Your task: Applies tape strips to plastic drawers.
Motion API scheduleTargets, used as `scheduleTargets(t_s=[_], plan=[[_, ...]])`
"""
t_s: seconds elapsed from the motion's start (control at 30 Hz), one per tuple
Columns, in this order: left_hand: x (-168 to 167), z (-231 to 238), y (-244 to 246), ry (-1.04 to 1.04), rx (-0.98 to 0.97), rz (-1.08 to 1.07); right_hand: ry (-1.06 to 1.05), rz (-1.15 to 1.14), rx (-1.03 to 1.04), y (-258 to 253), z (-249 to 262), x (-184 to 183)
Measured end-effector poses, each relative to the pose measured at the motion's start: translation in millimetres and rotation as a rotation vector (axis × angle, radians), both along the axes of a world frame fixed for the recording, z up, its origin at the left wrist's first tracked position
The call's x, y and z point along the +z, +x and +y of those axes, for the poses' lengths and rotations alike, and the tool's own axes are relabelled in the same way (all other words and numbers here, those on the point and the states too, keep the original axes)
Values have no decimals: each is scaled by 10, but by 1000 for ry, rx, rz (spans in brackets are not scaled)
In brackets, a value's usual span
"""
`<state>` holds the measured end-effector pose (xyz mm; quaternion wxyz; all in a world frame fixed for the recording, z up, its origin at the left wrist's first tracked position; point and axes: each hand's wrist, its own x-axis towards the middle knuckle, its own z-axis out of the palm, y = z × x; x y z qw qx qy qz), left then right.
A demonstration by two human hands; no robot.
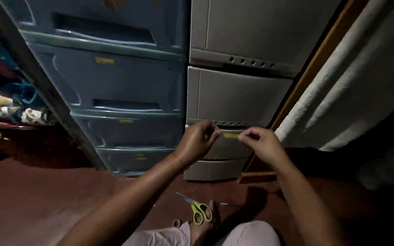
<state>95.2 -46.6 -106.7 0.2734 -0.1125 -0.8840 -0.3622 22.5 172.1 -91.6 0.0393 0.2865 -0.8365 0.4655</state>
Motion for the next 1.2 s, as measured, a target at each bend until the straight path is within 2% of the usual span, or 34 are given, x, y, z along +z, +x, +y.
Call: scheduleTargets(t_s=[0.13,0.3,0.47,0.63,1.2], plan=[[721,74,-378,-163,50,173,15,251,-88,-374,-10,632],[1052,120,-751,-278,186,248,70,277,-173,-636,-107,1039],[1000,169,-927,-362,341,394,99,287,-214,-833,-156,1097],[966,209,-1036,-351,417,371,107,318,-237,-946,-198,1085],[777,146,-1227,-308,420,597,73,366,-273,-978,-257,1002]])
